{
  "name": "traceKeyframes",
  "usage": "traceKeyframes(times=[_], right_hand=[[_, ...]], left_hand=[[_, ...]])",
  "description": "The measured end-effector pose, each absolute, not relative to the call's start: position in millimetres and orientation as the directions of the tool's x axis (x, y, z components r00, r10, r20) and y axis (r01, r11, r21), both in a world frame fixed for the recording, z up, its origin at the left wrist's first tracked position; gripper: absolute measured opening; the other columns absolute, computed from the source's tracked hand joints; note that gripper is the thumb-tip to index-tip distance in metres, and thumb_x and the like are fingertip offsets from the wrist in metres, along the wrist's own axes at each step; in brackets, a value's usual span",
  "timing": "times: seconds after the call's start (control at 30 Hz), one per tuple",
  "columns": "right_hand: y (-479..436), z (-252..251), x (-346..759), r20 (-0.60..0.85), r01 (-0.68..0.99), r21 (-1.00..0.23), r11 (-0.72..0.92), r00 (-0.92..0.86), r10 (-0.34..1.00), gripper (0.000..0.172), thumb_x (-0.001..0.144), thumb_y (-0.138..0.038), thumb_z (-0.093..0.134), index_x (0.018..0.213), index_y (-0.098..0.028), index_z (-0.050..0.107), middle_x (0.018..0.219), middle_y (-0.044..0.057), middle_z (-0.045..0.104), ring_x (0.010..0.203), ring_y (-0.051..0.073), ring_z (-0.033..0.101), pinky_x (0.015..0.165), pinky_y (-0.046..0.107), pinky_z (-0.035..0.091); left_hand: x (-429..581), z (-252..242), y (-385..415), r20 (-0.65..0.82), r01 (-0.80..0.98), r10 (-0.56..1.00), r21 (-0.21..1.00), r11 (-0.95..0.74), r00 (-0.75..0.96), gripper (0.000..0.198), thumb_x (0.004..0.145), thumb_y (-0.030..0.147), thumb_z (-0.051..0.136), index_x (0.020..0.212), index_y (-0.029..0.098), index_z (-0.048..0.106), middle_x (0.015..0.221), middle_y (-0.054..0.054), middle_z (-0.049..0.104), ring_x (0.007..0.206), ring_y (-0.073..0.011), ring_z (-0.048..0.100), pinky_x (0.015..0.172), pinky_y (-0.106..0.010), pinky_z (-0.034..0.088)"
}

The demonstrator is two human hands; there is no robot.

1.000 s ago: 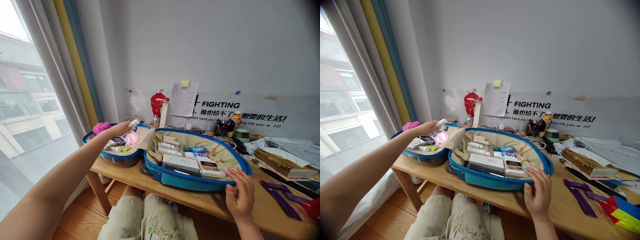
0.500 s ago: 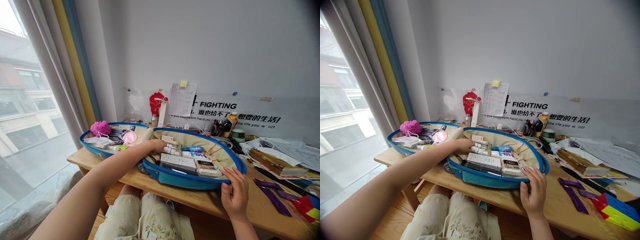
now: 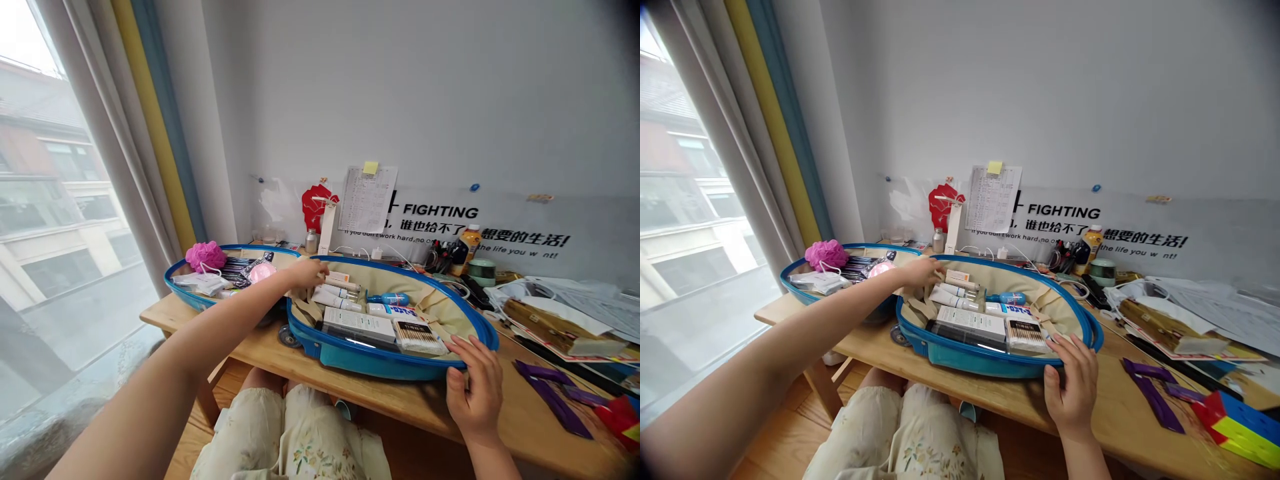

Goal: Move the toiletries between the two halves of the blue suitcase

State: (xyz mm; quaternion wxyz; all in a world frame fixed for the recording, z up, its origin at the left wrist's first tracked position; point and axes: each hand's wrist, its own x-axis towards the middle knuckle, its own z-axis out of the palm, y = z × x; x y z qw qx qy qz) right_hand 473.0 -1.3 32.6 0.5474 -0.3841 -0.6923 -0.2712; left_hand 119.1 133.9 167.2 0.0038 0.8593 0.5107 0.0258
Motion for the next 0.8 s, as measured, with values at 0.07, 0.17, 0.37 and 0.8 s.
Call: traceKeyframes(times=[0.07, 0.17, 0.37, 0.8], right_hand=[[-1, 32, 473, 0.967, 0.829, -0.05, 0.557, -0.1, 0.236, 0.032, 0.097, -0.038, 0.043, 0.113, -0.019, 0.063, 0.111, 0.013, 0.068, 0.12, 0.031, 0.058, 0.103, 0.052, 0.04], [1, 31, 474, 0.966, 0.832, -0.067, 0.551, -0.084, 0.244, 0.033, 0.097, -0.041, 0.042, 0.11, -0.02, 0.064, 0.109, 0.012, 0.069, 0.118, 0.031, 0.058, 0.103, 0.052, 0.04], [1, 31, 475, 0.966, 0.838, -0.048, 0.544, -0.099, 0.239, 0.032, 0.097, -0.039, 0.043, 0.111, -0.019, 0.063, 0.11, 0.013, 0.069, 0.119, 0.033, 0.059, 0.104, 0.053, 0.041], [0, 32, 473, 0.969, 0.842, -0.035, 0.539, -0.102, 0.223, 0.032, 0.098, -0.039, 0.041, 0.111, -0.019, 0.063, 0.109, 0.013, 0.069, 0.119, 0.031, 0.059, 0.102, 0.051, 0.041]], left_hand=[[96, 182, 131, 0.101, 0.908, 0.905, 0.037, -0.418, 0.412, 0.034, 0.093, 0.036, 0.046, 0.118, 0.022, 0.064, 0.123, -0.006, 0.067, 0.111, -0.0227, 0.062, 0.095, -0.03, 0.047], [50, 201, 121, 0.155, 0.953, 0.944, 0.039, -0.3, 0.291, 0.045, 0.097, 0.047, 0.033, 0.116, 0.02, 0.064, 0.12, -0.008, 0.068, 0.109, -0.0247, 0.062, 0.091, -0.031, 0.047], [-37, 193, 94, -0.031, 0.988, 0.988, 0.015, -0.154, 0.154, 0.045, 0.092, 0.045, 0.035, 0.108, 0.02, 0.069, 0.107, -0.005, 0.073, 0.095, -0.0228, 0.066, 0.083, -0.029, 0.05], [-79, 144, 85, -0.254, 0.977, 0.96, -0.148, -0.155, 0.114, 0.04, 0.061, 0.023, 0.071, 0.101, 0.021, 0.069, 0.112, -0.011, 0.072, 0.105, -0.0314, 0.065, 0.09, -0.036, 0.049]])
